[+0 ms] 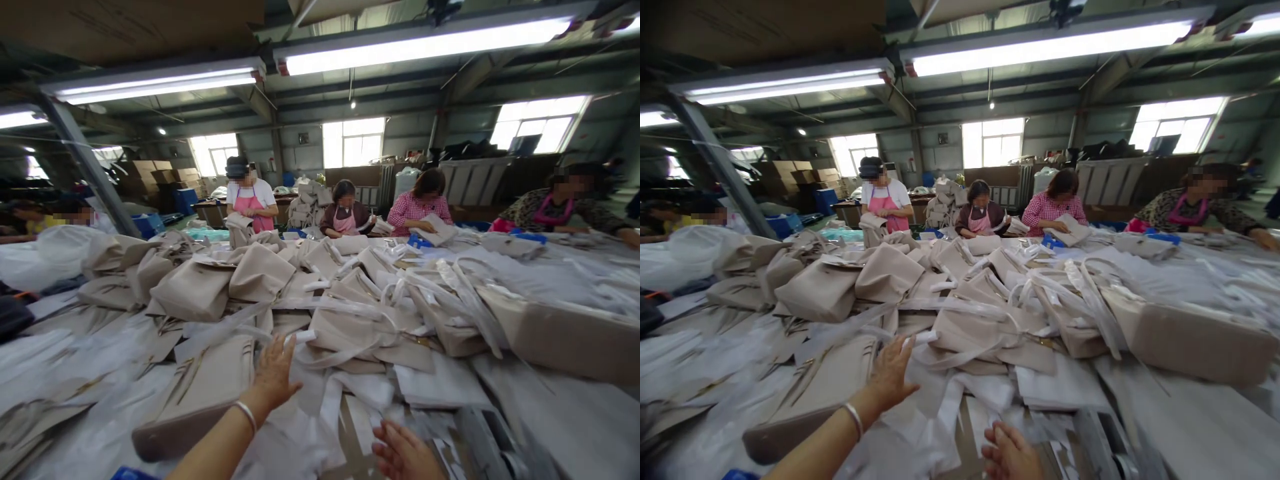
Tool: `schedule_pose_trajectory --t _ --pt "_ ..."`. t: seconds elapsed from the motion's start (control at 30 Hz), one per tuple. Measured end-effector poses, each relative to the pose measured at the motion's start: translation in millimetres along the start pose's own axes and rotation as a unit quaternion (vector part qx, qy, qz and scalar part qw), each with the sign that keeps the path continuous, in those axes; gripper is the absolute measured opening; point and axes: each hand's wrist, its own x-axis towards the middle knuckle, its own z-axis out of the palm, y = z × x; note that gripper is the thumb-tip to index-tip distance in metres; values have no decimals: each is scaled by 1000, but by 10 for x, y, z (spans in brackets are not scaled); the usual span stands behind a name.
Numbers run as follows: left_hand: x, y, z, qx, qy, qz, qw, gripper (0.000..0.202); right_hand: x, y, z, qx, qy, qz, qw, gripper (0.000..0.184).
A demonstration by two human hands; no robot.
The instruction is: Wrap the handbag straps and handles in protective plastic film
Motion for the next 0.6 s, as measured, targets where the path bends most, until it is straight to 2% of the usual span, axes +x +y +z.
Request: schedule_pose_trajectory --t 0.1,0.23,0.33,0.43,0.53,0.6 --pt "382 -112 210 46 -48 -5 998 109 377 -139 232 59 -11 -4 998 64" --pt "732 -328 396 72 -57 -13 996 102 813 -115 398 80 -23 -7 996 62" --pt "871 -519 496 83 -87 -23 993 84 1090 -81 440 92 -24 12 995 54" --pt "955 -694 494 71 -93 6 993 62 1300 -98 474 119 -34 23 992 43" --pt "1101 -833 330 4 -38 83 996 60 1465 -136 529 154 -51 31 986 39" --pt "1293 -885 182 -92 53 118 987 62 1565 -143 574 176 -51 40 982 37"
